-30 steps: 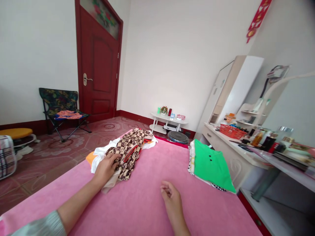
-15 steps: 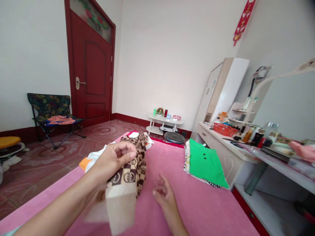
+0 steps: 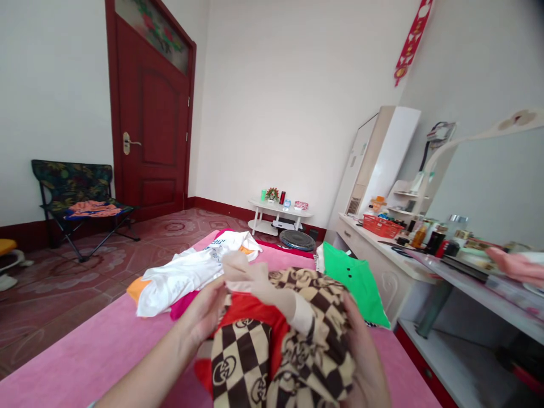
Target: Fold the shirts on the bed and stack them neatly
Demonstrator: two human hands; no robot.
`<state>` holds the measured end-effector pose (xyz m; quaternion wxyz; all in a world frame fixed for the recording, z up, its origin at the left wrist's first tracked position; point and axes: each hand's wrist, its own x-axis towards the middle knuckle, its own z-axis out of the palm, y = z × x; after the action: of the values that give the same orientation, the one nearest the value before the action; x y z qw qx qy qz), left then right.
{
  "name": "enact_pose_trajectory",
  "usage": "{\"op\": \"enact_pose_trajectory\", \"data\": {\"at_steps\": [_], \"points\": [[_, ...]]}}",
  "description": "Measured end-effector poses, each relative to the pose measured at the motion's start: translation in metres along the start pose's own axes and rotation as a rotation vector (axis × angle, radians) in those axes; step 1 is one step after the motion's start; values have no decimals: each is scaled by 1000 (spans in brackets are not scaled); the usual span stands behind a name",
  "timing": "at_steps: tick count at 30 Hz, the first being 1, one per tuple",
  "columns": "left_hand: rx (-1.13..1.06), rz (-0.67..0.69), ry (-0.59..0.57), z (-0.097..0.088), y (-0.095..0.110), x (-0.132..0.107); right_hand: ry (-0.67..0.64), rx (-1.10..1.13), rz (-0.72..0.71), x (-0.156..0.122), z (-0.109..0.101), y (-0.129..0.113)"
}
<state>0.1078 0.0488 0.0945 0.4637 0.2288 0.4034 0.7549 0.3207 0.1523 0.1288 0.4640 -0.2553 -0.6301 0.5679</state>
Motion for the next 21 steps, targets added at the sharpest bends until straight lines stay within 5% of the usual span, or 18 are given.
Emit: {"op": "enact_pose_trajectory", "data": {"at_steps": [3, 6, 8, 11, 13, 15, 17, 21], "points": [[-127, -240, -59, -9, -31, 4, 164, 31, -114, 0, -18, -31], [0, -317, -224, 5, -55, -8, 295, 214, -145, -3, -17, -42], [104, -303, -346, 22, -64, -21, 250, 322, -55, -7, -8, -38], [133, -244, -424, 46, -71, -39, -9, 295, 148, -16, 6, -29], [152, -232, -369, 53, -70, -44, -215, 207, 254, -20, 10, -26], [197, -230, -239, 51, -62, -44, -284, 135, 275, -22, 7, -27], [180, -197, -134, 44, -47, -39, -166, 125, 199, -19, -2, -31], [19, -16, -112, 28, -3, -30, 184, 169, -51, -4, -26, -36]]}}
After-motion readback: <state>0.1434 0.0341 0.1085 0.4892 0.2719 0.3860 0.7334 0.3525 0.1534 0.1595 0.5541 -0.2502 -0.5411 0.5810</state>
